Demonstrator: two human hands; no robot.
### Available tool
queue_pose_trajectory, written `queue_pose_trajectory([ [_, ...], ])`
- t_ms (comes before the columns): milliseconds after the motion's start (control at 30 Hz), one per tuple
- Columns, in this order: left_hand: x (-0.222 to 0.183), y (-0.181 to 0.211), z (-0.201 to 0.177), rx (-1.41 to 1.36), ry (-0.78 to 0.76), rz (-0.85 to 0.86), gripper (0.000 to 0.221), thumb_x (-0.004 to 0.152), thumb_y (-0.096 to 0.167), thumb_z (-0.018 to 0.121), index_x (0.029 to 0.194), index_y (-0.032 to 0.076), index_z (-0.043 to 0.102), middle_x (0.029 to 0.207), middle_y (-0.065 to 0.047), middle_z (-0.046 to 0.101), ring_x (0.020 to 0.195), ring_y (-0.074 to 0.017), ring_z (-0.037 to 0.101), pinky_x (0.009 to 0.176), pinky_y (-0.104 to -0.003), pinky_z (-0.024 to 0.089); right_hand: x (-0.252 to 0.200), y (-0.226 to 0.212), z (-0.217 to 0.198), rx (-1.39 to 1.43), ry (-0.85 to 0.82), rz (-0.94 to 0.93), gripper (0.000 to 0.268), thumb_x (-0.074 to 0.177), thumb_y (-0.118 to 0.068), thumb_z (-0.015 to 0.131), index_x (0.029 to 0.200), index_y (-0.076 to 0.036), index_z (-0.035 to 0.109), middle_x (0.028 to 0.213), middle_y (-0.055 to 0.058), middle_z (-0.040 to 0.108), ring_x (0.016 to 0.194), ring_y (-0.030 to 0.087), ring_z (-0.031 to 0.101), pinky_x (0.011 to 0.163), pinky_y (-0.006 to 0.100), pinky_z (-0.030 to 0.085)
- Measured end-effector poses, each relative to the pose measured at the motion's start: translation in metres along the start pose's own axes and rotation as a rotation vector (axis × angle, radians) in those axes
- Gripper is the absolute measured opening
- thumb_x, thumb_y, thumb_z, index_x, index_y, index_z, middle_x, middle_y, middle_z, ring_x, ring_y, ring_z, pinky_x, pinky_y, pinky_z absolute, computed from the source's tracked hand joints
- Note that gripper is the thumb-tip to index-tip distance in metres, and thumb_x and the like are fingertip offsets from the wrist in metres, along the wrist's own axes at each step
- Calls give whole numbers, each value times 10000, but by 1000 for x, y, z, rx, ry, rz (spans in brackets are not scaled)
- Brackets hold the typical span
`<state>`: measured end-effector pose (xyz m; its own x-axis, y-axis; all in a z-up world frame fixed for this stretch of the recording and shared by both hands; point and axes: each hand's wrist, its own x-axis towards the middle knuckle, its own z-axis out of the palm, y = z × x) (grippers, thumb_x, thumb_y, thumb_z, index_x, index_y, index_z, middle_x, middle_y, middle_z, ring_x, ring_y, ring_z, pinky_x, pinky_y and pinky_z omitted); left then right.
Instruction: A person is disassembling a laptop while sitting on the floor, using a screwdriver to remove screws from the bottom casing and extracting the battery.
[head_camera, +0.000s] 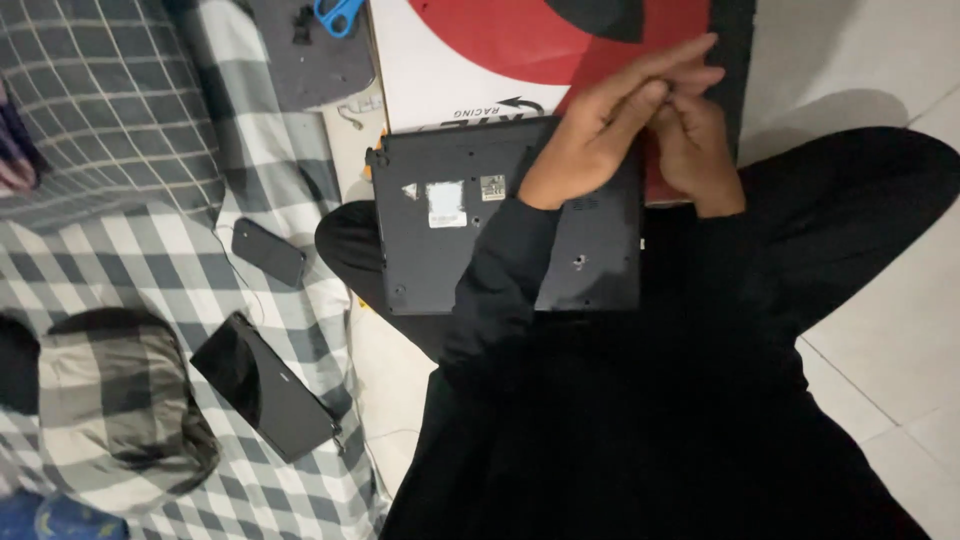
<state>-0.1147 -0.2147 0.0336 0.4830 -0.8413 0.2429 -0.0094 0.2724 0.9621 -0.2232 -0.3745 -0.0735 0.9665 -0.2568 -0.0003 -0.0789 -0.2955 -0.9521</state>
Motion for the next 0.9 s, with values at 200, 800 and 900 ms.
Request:
queue_pose_trajectory([
  [200, 9, 11, -2, 216, 135, -73, 259, 1130, 163, 499, 1278, 115, 707, 1272, -56, 746, 1214, -201, 721, 1072, -303, 576, 6, -44, -18, 146, 56, -143, 59, 1105, 29, 640, 1090, -6, 685, 1067, 85, 680, 992, 164, 619, 881, 348, 513],
  [800, 14, -3, 15, 297, 357, 184, 104, 905, 12, 781, 1000, 41, 815, 962, -71, 812, 834, -199, 787, 746, -331, 628, 24, -37, -6, 512, 88, -405, 246, 875, 97, 865, 916, 82, 623, 864, 215, 721, 762, 256, 680, 708, 408, 537],
  [900, 18, -2, 15, 315, 409, 269, 164, 865, 27, 836, 1019, 66, 797, 897, -33, 777, 736, -142, 726, 698, -305, 604, 25, -35, -4, 560, -27, -367, 76, 1023, 15, 709, 1005, 88, 699, 873, 172, 733, 810, 151, 647, 690, 374, 535],
])
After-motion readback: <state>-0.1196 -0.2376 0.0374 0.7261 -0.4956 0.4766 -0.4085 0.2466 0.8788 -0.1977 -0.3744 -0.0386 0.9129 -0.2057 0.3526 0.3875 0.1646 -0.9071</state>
